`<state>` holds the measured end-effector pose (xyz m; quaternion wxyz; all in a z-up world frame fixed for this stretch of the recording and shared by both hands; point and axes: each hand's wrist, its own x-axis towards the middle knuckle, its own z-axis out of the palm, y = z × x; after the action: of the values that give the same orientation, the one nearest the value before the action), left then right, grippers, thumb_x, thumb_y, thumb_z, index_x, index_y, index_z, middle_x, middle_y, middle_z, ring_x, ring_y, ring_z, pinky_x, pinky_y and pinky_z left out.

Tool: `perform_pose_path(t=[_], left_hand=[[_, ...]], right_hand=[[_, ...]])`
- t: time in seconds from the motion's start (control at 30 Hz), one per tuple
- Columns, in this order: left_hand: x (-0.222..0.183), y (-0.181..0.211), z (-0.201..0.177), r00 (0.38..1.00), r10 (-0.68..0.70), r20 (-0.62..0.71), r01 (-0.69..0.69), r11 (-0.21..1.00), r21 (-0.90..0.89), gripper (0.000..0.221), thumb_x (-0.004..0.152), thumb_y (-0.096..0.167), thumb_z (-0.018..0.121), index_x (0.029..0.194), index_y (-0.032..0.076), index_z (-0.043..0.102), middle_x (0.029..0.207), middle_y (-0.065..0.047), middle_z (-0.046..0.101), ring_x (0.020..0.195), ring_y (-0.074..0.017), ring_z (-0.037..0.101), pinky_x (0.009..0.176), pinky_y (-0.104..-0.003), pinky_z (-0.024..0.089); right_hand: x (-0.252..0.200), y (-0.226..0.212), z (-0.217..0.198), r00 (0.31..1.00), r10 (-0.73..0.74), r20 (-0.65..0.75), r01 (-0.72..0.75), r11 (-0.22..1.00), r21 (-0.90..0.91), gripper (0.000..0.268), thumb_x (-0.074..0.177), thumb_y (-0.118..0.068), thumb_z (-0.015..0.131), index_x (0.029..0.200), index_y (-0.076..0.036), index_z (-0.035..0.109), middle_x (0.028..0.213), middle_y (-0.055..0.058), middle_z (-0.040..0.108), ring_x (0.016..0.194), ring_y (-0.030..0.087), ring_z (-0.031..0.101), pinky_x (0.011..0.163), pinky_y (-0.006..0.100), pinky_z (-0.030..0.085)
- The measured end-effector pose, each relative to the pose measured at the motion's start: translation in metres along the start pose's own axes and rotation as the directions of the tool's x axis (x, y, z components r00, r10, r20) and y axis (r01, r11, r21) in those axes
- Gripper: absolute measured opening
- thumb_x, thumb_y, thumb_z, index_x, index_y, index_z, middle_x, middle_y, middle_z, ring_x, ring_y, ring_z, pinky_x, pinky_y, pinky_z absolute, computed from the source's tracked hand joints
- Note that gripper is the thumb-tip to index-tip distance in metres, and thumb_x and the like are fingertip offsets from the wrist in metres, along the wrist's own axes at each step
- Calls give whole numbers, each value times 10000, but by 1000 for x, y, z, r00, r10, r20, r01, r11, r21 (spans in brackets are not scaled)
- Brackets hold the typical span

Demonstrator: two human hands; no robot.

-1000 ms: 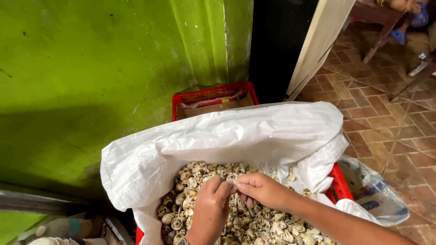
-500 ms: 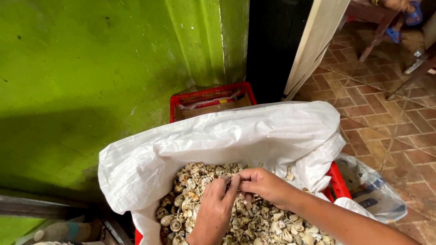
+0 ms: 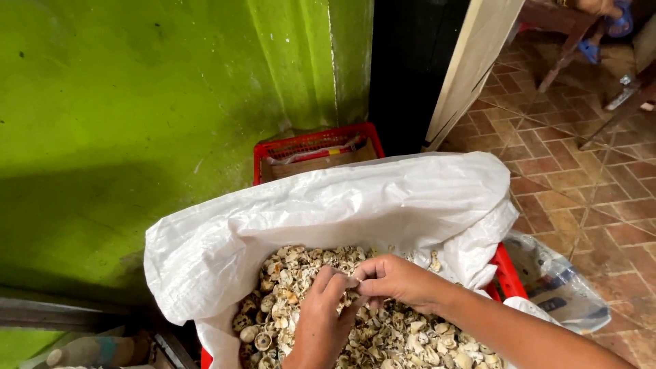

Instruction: Sorting through a large bag of crushed eggshells to remove impurities or select specific pieces.

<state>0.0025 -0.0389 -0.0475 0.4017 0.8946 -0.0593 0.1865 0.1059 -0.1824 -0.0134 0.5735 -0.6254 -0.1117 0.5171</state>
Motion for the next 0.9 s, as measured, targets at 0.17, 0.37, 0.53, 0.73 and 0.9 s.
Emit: perform_pose_path(t=[0.17, 0.37, 0.53, 0.73, 0.9], left_hand=[[3, -3, -8, 992, -122, -20, 122, 993, -1, 210, 773, 13, 749, 787, 95, 556, 817, -4, 581, 683, -106, 538, 537, -208, 480], [3, 0, -9, 998, 2, 62, -4, 999, 41, 302, 773, 77, 793, 943, 65, 545, 863, -43, 578, 691, -143, 563, 544, -260, 490], [5, 3, -13, 987, -33, 157, 43, 997, -64, 365, 852, 47, 677, 1202, 68, 576, 911, -56, 531, 716, -186, 535, 556, -306, 448], [0, 6, -3, 994, 112, 12, -111, 957, 267, 250, 869, 42, 668, 1097, -35, 600, 842, -74, 544, 642, -169, 521, 501, -287, 485], [-7, -7, 3, 985, 103, 142, -159, 862, 480, 329, 932, 15, 534, 1253, -55, 519, 936, -82, 505, 773, -165, 483, 654, -304, 505]], right_hand=[[0, 4, -6, 991, -57, 122, 55, 998, 15, 102, 908, -105, 625, 950, -15, 649, 768, 61, 644, 620, 105, 614, 613, 209, 518], [-2, 1, 9, 996, -79, -30, 76, 993, -94, 18, 874, -47, 659, 867, -33, 666, 776, 76, 671, 698, 163, 645, 682, 258, 563], [-2, 2, 7, 990, -105, -93, 89, 982, -165, 118, 935, -91, 580, 889, -52, 681, 734, 43, 645, 596, 122, 579, 591, 233, 496], [-4, 3, 12, 991, -32, -128, 16, 992, -124, 189, 964, -54, 532, 814, -24, 643, 821, 81, 634, 685, 161, 606, 649, 249, 554], [-2, 9, 4, 994, 7, 109, -24, 988, 152, 300, 1003, -201, 423, 1008, 51, 586, 858, 156, 604, 718, 186, 586, 687, 263, 538]])
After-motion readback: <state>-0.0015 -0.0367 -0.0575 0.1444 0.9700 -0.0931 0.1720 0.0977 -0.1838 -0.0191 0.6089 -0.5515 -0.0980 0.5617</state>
